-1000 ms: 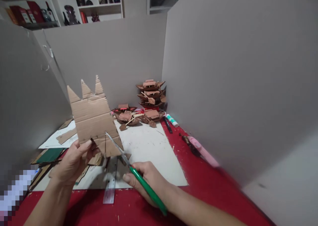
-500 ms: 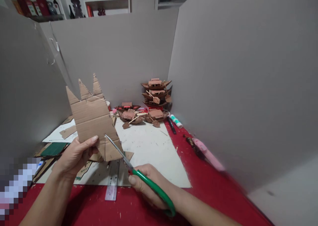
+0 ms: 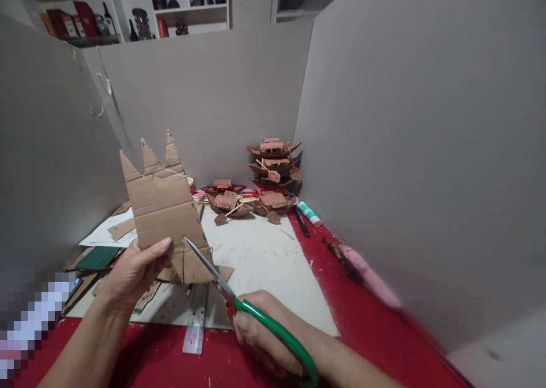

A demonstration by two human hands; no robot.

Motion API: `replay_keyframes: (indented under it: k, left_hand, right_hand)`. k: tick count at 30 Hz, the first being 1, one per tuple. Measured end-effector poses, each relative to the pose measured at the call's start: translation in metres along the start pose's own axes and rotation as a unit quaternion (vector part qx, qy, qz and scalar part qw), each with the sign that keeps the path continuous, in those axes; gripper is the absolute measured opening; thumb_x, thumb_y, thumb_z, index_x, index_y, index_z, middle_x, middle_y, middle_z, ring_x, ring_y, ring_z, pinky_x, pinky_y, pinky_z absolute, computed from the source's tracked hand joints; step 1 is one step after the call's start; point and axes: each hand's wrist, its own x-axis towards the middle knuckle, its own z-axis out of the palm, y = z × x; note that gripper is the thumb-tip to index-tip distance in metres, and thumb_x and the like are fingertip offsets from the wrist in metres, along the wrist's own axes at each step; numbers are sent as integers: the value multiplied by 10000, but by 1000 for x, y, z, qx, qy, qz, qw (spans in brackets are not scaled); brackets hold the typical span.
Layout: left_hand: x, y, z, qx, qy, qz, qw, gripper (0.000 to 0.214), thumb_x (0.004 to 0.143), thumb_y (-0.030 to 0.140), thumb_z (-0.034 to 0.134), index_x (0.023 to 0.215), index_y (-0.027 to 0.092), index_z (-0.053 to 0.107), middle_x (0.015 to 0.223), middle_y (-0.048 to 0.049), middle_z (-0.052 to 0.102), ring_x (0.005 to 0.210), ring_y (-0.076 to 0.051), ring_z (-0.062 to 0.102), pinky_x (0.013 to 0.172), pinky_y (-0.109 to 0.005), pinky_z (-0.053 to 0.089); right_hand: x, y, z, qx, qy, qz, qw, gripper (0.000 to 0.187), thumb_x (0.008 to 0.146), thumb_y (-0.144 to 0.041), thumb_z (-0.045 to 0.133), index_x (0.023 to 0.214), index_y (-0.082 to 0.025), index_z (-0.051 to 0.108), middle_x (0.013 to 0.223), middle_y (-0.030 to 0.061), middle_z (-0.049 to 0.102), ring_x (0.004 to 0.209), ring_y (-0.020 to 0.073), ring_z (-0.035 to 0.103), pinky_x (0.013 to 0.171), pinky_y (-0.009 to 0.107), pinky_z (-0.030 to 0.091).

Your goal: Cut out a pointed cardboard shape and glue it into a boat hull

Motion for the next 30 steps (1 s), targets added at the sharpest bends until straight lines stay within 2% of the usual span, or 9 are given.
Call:
replay_keyframes:
  k: [4,9,13,17,20,25,30]
  left_hand:
    - [1,0,-4,12,-7,0,1000,294,622,218,831,871,147,692,760,-23,708,582,-110,613,495,-176,474]
    - [5,0,-14,33,-13,2,999,236,591,218,845,735,133,678,613,-2,635,479,-81,521,443,-173,418]
    - [6,2,-19,40,-12,-2,999,240,566,223,853,665,138,651,581,8,607,473,-79,511,450,-178,422]
    - [7,4,-17,40,-3,0,999,255,555,196,854,690,139,645,565,20,610,445,-73,511,436,-174,429]
    - [11,4,-15,33,19,20,999,279,584,198,843,765,153,635,636,21,655,447,-77,544,439,-180,454]
    - [22,4,-16,18,77,38,996,245,657,242,795,737,154,581,527,44,612,401,-86,562,412,-170,455]
    - [28,-2,-13,19,102,9,995,229,855,279,631,691,136,561,523,46,582,396,-76,535,382,-180,425]
  right_hand:
    - [-1,-5,0,-3,-2,-5,1000,628,842,-747,365,597,-175,446,368,-56,355,303,59,329,303,164,209]
    - [-3,-9,1,-4,-26,8,1000,688,880,-714,327,450,-181,394,333,-37,337,284,49,315,295,169,212]
    - [-5,-11,-4,-14,-40,30,999,672,892,-692,337,465,-179,418,341,-34,356,288,59,344,293,174,220]
    - [-4,-11,-9,-24,-64,23,997,664,911,-680,288,501,-179,437,355,-30,373,299,67,356,310,190,236]
    - [-2,-10,-12,-70,-38,16,997,619,890,-714,279,598,-190,430,393,-49,367,326,75,351,321,197,240]
    - [0,-12,-16,-202,36,-71,976,526,892,-651,392,651,-184,365,592,-50,294,527,68,274,447,192,246]
    - [0,-14,-19,-160,50,-144,975,442,895,-570,477,701,-186,375,624,-56,293,560,73,280,483,196,256]
